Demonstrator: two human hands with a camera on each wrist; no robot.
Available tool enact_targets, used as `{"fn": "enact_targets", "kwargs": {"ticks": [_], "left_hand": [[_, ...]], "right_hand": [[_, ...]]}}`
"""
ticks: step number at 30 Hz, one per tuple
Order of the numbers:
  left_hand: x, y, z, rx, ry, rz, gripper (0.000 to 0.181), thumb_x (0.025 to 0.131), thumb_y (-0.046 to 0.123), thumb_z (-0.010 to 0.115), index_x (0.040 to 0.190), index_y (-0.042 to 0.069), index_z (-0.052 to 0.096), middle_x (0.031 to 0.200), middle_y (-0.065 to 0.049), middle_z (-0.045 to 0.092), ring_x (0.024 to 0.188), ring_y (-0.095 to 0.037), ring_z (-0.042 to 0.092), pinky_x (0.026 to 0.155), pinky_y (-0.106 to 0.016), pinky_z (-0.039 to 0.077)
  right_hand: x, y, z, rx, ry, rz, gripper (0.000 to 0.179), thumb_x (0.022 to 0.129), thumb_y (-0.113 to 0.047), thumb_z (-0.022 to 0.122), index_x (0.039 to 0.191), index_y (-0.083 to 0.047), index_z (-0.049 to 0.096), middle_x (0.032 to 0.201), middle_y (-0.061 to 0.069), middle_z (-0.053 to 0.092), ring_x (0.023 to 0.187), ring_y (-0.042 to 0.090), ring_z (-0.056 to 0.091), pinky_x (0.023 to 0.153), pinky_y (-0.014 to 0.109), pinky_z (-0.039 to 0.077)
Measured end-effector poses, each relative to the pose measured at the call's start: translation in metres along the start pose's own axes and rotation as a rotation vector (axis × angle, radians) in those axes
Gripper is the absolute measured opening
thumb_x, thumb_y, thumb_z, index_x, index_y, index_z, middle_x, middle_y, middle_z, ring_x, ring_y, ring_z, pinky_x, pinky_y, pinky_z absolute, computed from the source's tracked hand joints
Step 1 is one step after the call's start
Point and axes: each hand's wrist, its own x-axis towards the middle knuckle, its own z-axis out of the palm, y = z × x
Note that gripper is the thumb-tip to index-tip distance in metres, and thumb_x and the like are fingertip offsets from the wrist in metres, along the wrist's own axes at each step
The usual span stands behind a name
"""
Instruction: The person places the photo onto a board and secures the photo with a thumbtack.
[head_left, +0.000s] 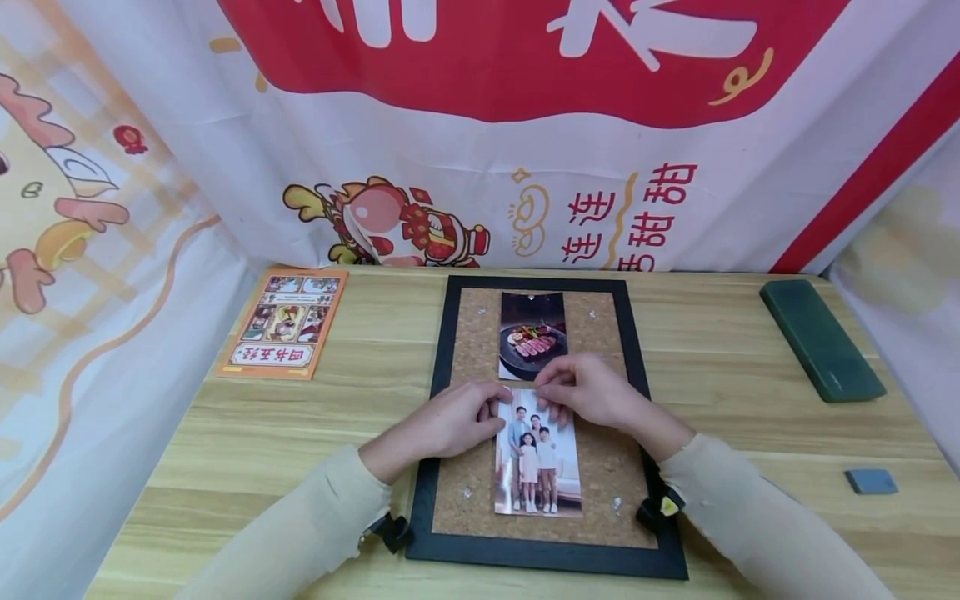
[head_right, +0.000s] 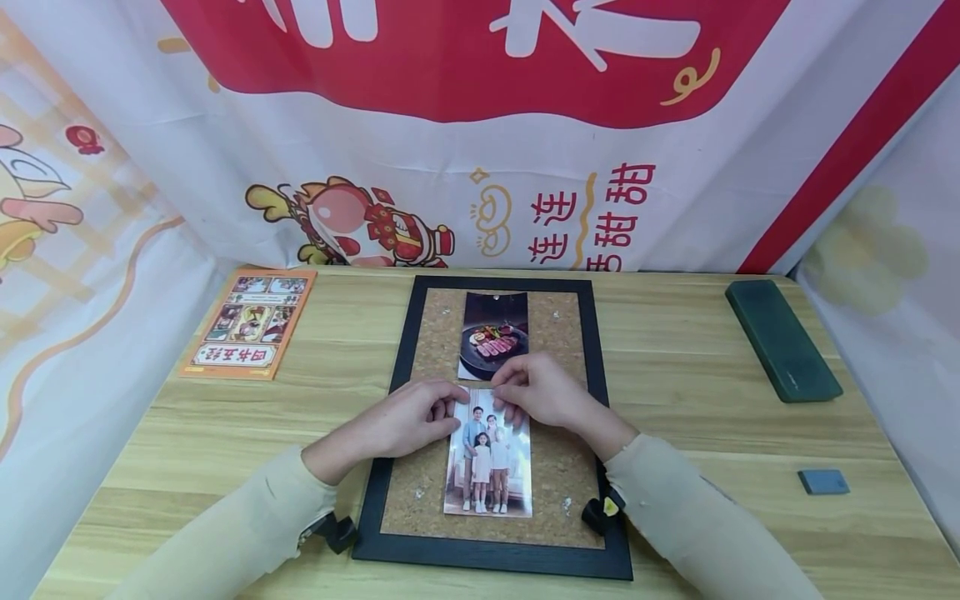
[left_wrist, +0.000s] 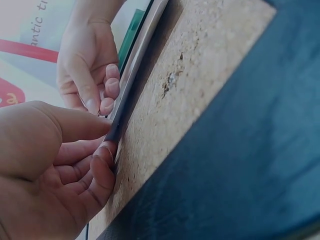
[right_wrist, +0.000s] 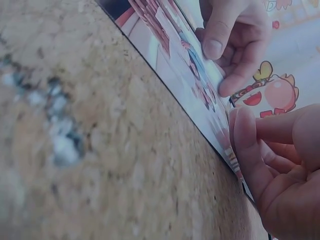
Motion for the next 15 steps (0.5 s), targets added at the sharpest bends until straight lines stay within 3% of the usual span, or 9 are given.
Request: {"fn": "enact_targets", "kwargs": {"ticks": [15], "left_hand": [[0.0007, -0.0009, 0.0003, -0.001, 0.007, 0.017, 0.034, 0.100, 0.013, 0.075, 0.134, 0.006, 0.071, 0.094, 0.003, 0.066, 0.082, -0.009, 0.059, 0.074, -0.027, 0.052]], "right_hand": [[0.0099, -0.0086, 0.0093, 0.027, 0.019, 0.135, 0.010, 0.106, -0.003, 0.064, 0.107, -0.002, 0.075, 0.085, 0.010, 0.074, 0.062, 0.018, 0.067, 0.057, 0.032, 0.058]]}}
